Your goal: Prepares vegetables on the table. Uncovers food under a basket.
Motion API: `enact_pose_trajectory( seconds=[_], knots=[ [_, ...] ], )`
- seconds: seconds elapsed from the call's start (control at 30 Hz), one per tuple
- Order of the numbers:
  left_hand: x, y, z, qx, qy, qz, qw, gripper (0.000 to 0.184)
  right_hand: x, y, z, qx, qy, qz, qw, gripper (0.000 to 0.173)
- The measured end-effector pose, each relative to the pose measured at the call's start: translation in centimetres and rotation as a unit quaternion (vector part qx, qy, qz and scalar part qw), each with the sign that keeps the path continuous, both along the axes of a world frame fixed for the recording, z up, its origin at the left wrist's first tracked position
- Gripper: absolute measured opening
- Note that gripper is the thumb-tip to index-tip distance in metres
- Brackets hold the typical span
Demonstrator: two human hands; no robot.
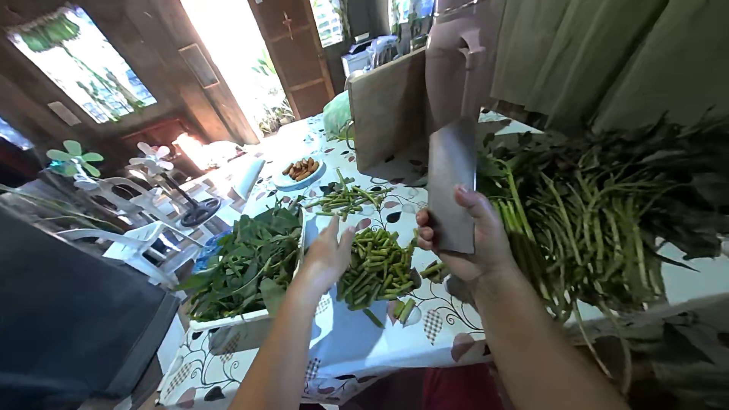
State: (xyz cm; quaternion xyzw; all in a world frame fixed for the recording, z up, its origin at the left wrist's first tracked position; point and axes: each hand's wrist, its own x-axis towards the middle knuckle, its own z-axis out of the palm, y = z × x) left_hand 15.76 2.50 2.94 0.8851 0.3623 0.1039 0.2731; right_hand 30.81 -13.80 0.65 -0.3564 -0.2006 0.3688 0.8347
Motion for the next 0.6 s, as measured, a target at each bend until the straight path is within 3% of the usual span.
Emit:
enact_pose_trajectory(
  seconds=[0.1, 0.2, 0.27, 0.33, 0.43, 0.5, 0.6],
  knots=[
    [-0.6, 0.0, -3.1, -0.002, 0.085, 0.034, 0.996, 0.073, 0.2, -0.4, 0.3, -0.029, 0.028, -0.043, 0.998, 0.046],
    [-0.1, 0.3, -4.9, 0.006, 0.098, 0.042, 0.994, 0.076, 0.4, -0.5, 0.2, -0.099, 0.039, -0.07, 0.992, 0.042],
    [0.3, -0.3, -5.6, 0.024, 0.077, 0.012, 0.997, 0.074, 0.5, -0.1, 0.0, -0.166, 0.016, -0.091, 0.982, 0.042],
    [0.3, -1.2, -6.3, 0.015, -0.005, -0.029, 0.999, 0.073, 0.8, 0.1, -0.4, -0.221, -0.013, -0.095, 0.971, 0.045],
    [0.5, -2.5, -6.2, -0.039, -0.126, -0.089, 0.987, 0.075, 1.1, 0.1, -0.2, -0.287, -0.053, -0.097, 0.951, 0.06],
    [0.2, -2.8, -5.7, -0.04, -0.156, -0.116, 0.98, 0.076, 1.3, 0.2, -0.5, -0.306, -0.077, -0.098, 0.944, 0.062],
    [-1.0, -3.1, -5.4, 0.089, -0.118, -0.14, 0.979, 0.078, 1.6, 0.3, -0.6, -0.329, -0.097, -0.107, 0.933, 0.064]
  ],
)
